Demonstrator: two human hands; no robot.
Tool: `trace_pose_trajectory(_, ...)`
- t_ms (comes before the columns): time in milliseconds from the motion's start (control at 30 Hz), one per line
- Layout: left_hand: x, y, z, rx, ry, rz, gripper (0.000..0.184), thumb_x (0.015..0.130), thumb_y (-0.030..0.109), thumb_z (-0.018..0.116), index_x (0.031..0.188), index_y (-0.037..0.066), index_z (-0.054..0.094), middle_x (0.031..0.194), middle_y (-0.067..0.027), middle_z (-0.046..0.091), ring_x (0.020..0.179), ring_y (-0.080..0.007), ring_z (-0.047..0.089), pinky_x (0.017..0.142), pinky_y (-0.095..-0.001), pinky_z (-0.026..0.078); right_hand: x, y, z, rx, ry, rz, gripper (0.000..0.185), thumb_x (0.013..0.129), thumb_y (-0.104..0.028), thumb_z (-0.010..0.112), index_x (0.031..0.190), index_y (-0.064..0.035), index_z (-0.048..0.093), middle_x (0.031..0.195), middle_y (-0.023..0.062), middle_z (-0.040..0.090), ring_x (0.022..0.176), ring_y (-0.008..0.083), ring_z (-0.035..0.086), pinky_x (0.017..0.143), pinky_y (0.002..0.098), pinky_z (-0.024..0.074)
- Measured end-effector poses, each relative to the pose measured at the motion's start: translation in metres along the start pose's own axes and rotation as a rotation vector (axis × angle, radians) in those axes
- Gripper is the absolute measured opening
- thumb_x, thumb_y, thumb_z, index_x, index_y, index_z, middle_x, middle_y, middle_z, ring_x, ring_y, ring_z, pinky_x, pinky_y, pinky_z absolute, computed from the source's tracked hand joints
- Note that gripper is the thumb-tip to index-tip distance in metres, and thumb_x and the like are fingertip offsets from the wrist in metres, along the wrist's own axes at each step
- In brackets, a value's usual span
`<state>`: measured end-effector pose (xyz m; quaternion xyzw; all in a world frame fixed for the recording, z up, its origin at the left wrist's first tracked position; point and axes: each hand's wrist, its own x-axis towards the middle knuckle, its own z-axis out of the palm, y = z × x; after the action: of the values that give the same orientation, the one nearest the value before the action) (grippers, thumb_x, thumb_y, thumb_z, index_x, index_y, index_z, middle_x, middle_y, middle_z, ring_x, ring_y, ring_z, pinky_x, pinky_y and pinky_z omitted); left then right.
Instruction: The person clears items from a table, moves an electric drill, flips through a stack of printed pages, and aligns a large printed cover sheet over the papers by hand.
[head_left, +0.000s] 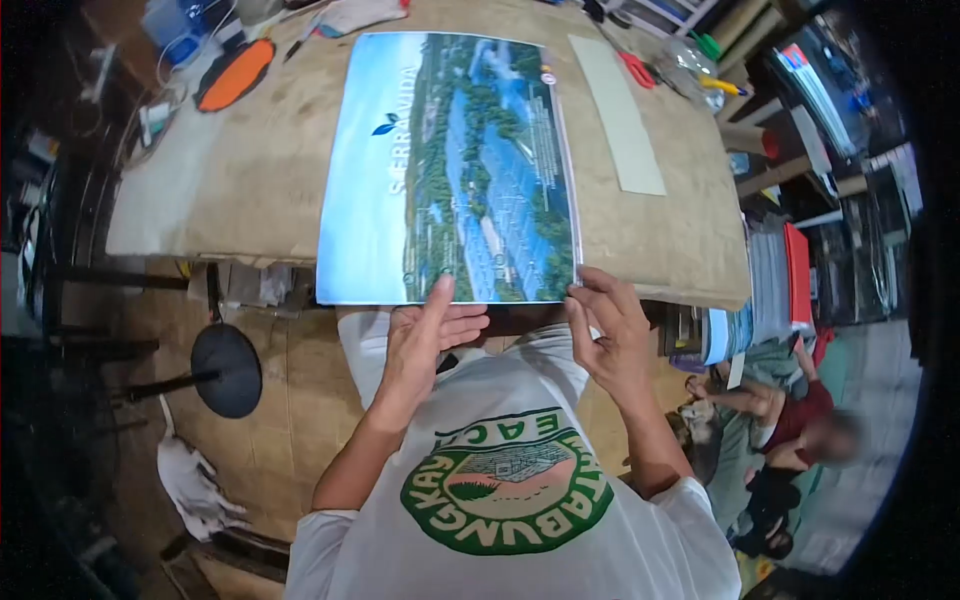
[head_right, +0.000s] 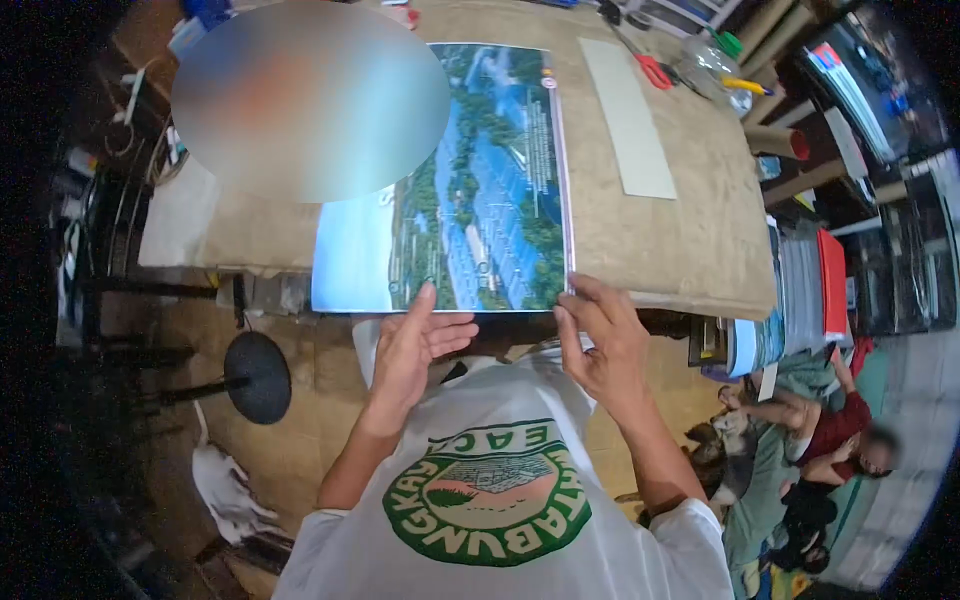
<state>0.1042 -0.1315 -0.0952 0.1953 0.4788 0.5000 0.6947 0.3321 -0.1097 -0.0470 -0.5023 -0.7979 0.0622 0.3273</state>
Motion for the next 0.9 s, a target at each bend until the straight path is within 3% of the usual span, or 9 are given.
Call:
trace_pose_trajectory(200,0.001,0.002,0.005,0.022,0.1,0.107,0.05,0.094,0.04,0.064,0.094,-0.01,0.064,0.087,-0.0249,0.069,0.078,-0.0277,0.072,0.07,-0.0338,0.059,0.006,0.013,-0.008,0.076,-0.072,0.021,0.013,0.082,-0.003,0.069,0.095,-0.0024,0.07,0.104,0.0135,0.068,0.089,0.0284,0.065,0.078,0.0336,0.0519)
trace_pose_trajectory(267,0.0,0.002,0.008,0.002,0.115,0.115,0.048,0.093,0.039,0.065,0.088,-0.009,0.064,0.084,-0.0249,0.069,0.076,-0.0276,0.072,0.07,-0.0338,0.059,0.007,0.021,-0.009,0.403,-0.117,0.226,0.016,0.085,-0.005,0.068,0.1,-0.0008,0.069,0.106,0.0145,0.067,0.094,0.025,0.064,0.079,0.0316,0.05)
trace_pose_trajectory(333,-0.001,0.002,0.011,0.017,0.139,0.131,0.048,0.094,0.038,0.064,0.088,-0.009,0.065,0.083,-0.0242,0.069,0.075,-0.0265,0.072,0.069,-0.0338,0.059,0.008,0.019,-0.012,0.418,-0.139,0.242,0.02,0.084,-0.005,0.069,0.104,-0.0004,0.069,0.108,0.0136,0.067,0.096,0.0234,0.064,0.08,0.0296,0.0496)
trace_pose_trajectory(400,-0.002,-0.001,0.007,0.041,0.136,0.13,0.05,0.094,0.039,0.064,0.094,-0.011,0.063,0.086,-0.0249,0.069,0.075,-0.0271,0.072,0.068,-0.0343,0.059,0.006,0.01,-0.012,0.285,-0.08,0.097,0.021,0.083,-0.005,0.07,0.104,0.0,0.068,0.11,0.014,0.066,0.095,0.024,0.064,0.08,0.029,0.0499)
trace_pose_trajectory(533,-0.004,0.005,0.001,0.077,0.157,0.166,0.052,0.095,0.038,0.063,0.103,-0.013,0.058,0.086,-0.0237,0.069,0.073,-0.027,0.071,0.065,-0.0338,0.06,0.007,0.011,-0.018,0.303,0.005,0.096,0.018,0.081,-0.002,0.07,0.099,-0.0002,0.07,0.102,0.0141,0.069,0.091,0.0259,0.067,0.08,0.0323,0.0519)
trace_pose_trajectory(600,-0.002,0.012,0.005,0.065,0.153,0.243,0.049,0.095,0.036,0.063,0.108,-0.011,0.056,0.083,-0.0225,0.069,0.071,-0.0268,0.071,0.064,-0.0334,0.059,-0.001,0.02,-0.037,0.471,-0.194,0.072,0.011,0.081,-0.001,0.07,0.092,-0.0012,0.071,0.094,0.0127,0.069,0.085,0.0248,0.067,0.076,0.0324,0.0518)
trace_pose_trajectory(667,0.0,0.014,-0.003,0.076,0.202,0.13,0.049,0.093,0.033,0.066,0.094,-0.015,0.058,0.076,-0.0221,0.069,0.064,-0.0239,0.07,0.061,-0.0323,0.059,-0.011,0.01,-0.07,0.945,-0.533,0.125,0.002,0.083,-0.003,0.07,0.085,-0.002,0.071,0.088,0.0117,0.069,0.081,0.0246,0.067,0.072,0.0325,0.0511)
trace_pose_trajectory(800,0.001,0.019,-0.007,0.073,0.175,0.161,0.045,0.092,0.033,0.067,0.085,-0.011,0.061,0.075,-0.024,0.068,0.062,-0.025,0.07,0.057,-0.0314,0.059,0.001,-0.019,-0.093,1.558,-1.16,-0.545,0.011,0.092,-0.008,0.063,0.085,-0.0015,0.069,0.087,0.0106,0.066,0.076,0.0294,0.062,0.068,0.0382,0.0456)
trace_pose_trajectory(900,0.003,0.015,-0.015,0.08,0.145,0.159,0.044,0.092,0.032,0.067,0.084,-0.011,0.064,0.075,-0.0233,0.069,0.061,-0.0242,0.07,0.057,-0.0315,0.06,0.018,-0.025,-0.107,1.544,-1.158,-0.598,0.009,0.086,-0.015,0.073,0.086,-0.0071,0.071,0.084,0.008,0.067,0.068,0.0265,0.062,0.057,0.0371,0.0453)
